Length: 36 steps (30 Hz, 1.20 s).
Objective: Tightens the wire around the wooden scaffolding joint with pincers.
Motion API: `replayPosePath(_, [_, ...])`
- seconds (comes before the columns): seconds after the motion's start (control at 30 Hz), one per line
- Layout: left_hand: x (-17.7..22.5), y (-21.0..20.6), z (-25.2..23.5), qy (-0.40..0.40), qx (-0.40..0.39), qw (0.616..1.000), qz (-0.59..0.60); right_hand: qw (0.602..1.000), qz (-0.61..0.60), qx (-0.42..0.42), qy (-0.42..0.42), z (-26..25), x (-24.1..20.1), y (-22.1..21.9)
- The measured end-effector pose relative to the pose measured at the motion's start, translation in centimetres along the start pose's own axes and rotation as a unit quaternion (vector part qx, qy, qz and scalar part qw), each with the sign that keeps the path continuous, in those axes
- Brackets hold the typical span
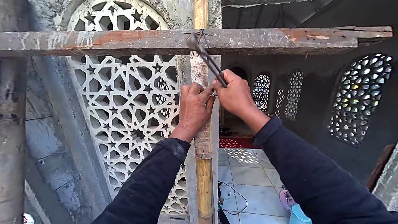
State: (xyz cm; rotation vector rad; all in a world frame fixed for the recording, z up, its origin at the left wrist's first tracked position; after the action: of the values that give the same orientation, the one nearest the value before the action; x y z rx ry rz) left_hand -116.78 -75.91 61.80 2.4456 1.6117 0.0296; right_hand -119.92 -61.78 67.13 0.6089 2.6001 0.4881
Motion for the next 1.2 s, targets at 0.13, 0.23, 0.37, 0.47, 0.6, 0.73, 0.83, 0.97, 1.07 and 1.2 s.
replayPosePath(0.13, [0.0,0.1,-0.1,-0.001,-0.013,1.000,0.006,0.944,-0.254,-0.049,-0.203,-1.4,1.4,0.2])
replayPosePath(0.23, [-0.2,-0.2,-0.1,0.011,-0.017,1.000,0.024,0.989,-0.143,0.021,0.017,0.0,3.4,1.6])
replayPosePath(0.37, [-0.7,-0.1,0.1,0.010,-0.014,0.999,0.048,0.908,0.113,0.078,0.396,1.5,4.6,2.2])
replayPosePath(0.47, [-1.0,-0.1,0.4,-0.008,-0.010,0.999,0.050,0.830,0.243,0.125,0.487,0.6,5.6,0.6])
replayPosePath(0.6, [-1.0,-0.1,0.3,-0.009,-0.001,0.997,0.071,0.816,0.275,0.157,0.483,-0.5,6.0,0.2])
replayPosePath(0.73, [-1.2,-0.6,0.2,0.015,0.020,0.995,0.093,0.930,0.180,0.011,0.322,0.6,4.4,-0.1])
replayPosePath(0.83, [-1.4,-0.7,0.0,0.017,0.032,0.996,0.083,0.988,-0.048,-0.144,-0.032,-0.2,1.6,0.8])
replayPosePath(0.97, [-1.2,-0.6,0.6,0.013,0.042,0.996,0.078,0.963,-0.165,-0.155,-0.148,0.0,1.4,2.6])
replayPosePath(1.07, [-1.5,-0.9,0.9,0.014,0.033,0.998,0.055,0.991,-0.033,-0.105,-0.075,0.5,2.9,5.6])
replayPosePath(1.2, [-0.9,-0.8,0.9,0.044,0.032,0.998,0.037,0.959,0.268,-0.078,0.052,2.0,4.2,9.1])
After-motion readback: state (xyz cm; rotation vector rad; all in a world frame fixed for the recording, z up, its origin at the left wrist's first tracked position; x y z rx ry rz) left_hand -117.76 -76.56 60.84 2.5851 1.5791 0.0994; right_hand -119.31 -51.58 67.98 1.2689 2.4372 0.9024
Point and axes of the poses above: each hand's wrist, its own z-axis away from the middle knuckle, its own y-axis out of the back of the hand, x = y × z, the point moved 2 cm from there along -z, towards the middle knuckle, and after that the axes turned 2 degrees about y, right-handed, at the moved point
